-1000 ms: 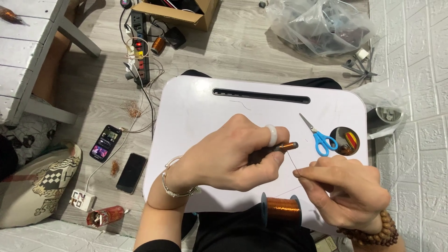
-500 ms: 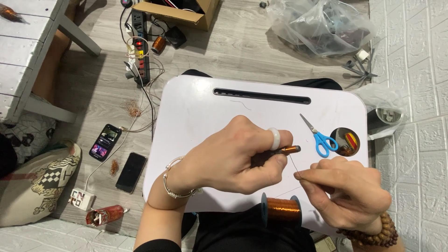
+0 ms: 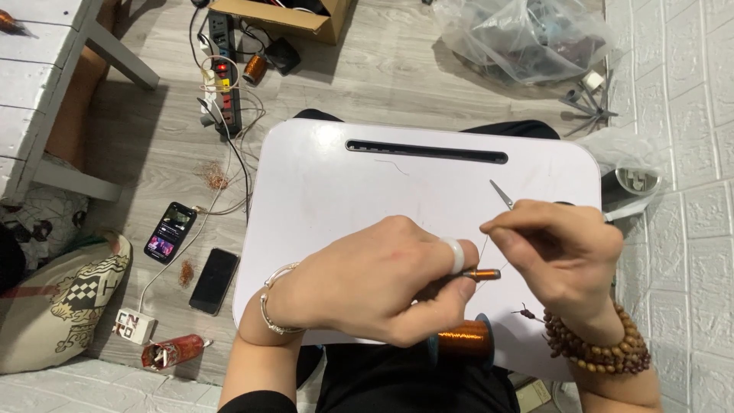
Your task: Winding thin copper wire around a small electronic component to create an inductor or coil, then cutting the wire with scissors.
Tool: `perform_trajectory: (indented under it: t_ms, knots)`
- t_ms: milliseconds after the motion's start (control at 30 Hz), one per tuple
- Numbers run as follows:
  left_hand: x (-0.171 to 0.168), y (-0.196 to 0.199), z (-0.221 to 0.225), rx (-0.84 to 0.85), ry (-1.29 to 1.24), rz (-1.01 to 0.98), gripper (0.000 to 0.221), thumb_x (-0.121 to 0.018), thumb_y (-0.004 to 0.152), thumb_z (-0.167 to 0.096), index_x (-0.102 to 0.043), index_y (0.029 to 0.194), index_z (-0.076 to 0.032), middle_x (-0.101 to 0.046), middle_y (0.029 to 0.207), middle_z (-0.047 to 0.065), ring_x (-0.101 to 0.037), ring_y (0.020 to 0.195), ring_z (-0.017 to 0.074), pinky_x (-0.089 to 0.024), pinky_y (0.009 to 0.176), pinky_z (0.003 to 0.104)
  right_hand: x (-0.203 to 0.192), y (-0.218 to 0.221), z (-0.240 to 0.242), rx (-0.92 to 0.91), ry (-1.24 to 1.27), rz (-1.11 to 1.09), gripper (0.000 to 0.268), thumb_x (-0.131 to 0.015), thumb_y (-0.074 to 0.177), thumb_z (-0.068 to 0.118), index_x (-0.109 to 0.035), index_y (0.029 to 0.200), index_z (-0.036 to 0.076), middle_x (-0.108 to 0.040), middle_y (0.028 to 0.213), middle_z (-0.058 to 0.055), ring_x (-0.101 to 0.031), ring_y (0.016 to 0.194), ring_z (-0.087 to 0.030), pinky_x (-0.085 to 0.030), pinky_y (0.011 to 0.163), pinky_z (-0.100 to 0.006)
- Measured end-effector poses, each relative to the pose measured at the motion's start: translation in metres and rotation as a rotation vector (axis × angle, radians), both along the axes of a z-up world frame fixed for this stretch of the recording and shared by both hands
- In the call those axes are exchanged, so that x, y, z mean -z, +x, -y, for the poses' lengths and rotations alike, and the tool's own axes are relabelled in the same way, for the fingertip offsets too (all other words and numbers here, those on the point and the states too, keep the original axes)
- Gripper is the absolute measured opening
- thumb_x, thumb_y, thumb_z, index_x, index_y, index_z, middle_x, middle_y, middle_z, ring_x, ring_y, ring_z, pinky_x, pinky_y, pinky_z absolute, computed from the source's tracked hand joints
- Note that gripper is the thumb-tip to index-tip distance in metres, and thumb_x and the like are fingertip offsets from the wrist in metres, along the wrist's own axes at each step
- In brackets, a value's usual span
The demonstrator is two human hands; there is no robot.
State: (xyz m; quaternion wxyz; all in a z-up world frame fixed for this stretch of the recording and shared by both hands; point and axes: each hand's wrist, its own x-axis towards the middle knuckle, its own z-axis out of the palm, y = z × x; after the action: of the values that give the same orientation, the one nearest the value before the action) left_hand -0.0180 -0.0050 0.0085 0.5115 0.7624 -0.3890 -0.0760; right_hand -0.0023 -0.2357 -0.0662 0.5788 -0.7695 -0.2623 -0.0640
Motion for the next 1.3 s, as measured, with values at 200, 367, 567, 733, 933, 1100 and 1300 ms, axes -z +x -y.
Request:
perform_trajectory:
  t_ms: [200,367,567,733,933,1100,1300]
  knots:
    - [0.012,0.004,0.012,0.089,0.145,0.017,0.02,-0.05,0.087,-0.015,-0.055,0.071,-0.005,-0.061,0.052,0.011,-0.053,0.039,0.0295,-0.042,0.045,0.034,0.003,0.003,0.005,0.007,0.057,-0.041,0.008,-0.064,0.082,-0.004,-0.067,0.089,-0.002,-0.06,0.064,-0.003,-0.033,0.049,-0.005,-0.026,0.046,-0.018]
    - [0.029,0.016,0.018,0.039,0.237,0.034,0.021,-0.052,0.085,-0.015,-0.06,0.069,-0.006,-0.061,0.051,0.007,-0.053,0.037,0.0247,-0.043,0.044,0.033,0.005,0.003,0.014,-0.062,0.23,-0.148,0.009,-0.06,0.085,-0.001,-0.064,0.092,0.002,-0.057,0.062,0.001,-0.044,0.05,-0.003,-0.037,0.047,-0.014]
    - [0.03,0.027,0.014,-0.152,0.214,0.085,0.019,-0.054,0.084,-0.01,-0.06,0.069,-0.002,-0.071,0.062,0.009,-0.051,0.032,0.0205,-0.042,0.039,0.029,0.004,-0.012,0.021,-0.103,0.255,-0.159,0.014,-0.062,0.077,-0.003,-0.066,0.089,0.003,-0.064,0.07,-0.002,-0.045,0.051,-0.003,-0.039,0.047,-0.014]
    - [0.018,0.027,-0.001,-0.32,-0.001,0.117,0.013,-0.056,0.087,-0.004,-0.066,0.084,0.003,-0.05,0.047,0.002,-0.038,0.036,0.0135,-0.03,0.038,0.026,-0.005,-0.014,0.012,-0.048,0.147,-0.161,0.013,-0.061,0.073,-0.003,-0.067,0.083,0.004,-0.055,0.058,0.005,-0.033,0.047,-0.002,-0.026,0.046,-0.016]
    - [0.012,0.019,-0.003,-0.311,-0.04,0.098,0.008,-0.057,0.086,-0.001,-0.064,0.082,0.002,-0.049,0.048,0.002,-0.036,0.037,0.0126,-0.029,0.037,0.026,-0.011,-0.001,0.005,-0.19,0.068,-0.203,0.023,-0.061,0.078,0.001,-0.068,0.1,-0.001,-0.055,0.055,0.004,-0.04,0.043,-0.004,-0.03,0.04,-0.016]
    - [0.018,0.011,0.005,-0.334,0.187,0.242,0.007,-0.057,0.087,-0.01,-0.058,0.083,-0.004,-0.062,0.059,0.003,-0.053,0.042,0.0184,-0.041,0.044,0.03,-0.015,-0.009,0.002,-0.178,0.165,-0.282,0.038,-0.057,0.085,0.009,-0.062,0.119,-0.009,-0.075,0.093,-0.019,-0.073,0.074,-0.021,-0.064,0.071,-0.028]
    - [0.025,0.004,0.017,-0.324,0.181,0.338,0.007,-0.059,0.089,-0.01,-0.057,0.088,-0.003,-0.064,0.07,0.005,-0.05,0.042,0.0194,-0.038,0.04,0.03,-0.006,-0.016,0.001,-0.03,0.194,-0.454,0.015,-0.063,0.087,-0.005,-0.069,0.101,-0.008,-0.07,0.074,-0.011,-0.062,0.062,-0.012,-0.055,0.054,-0.019]
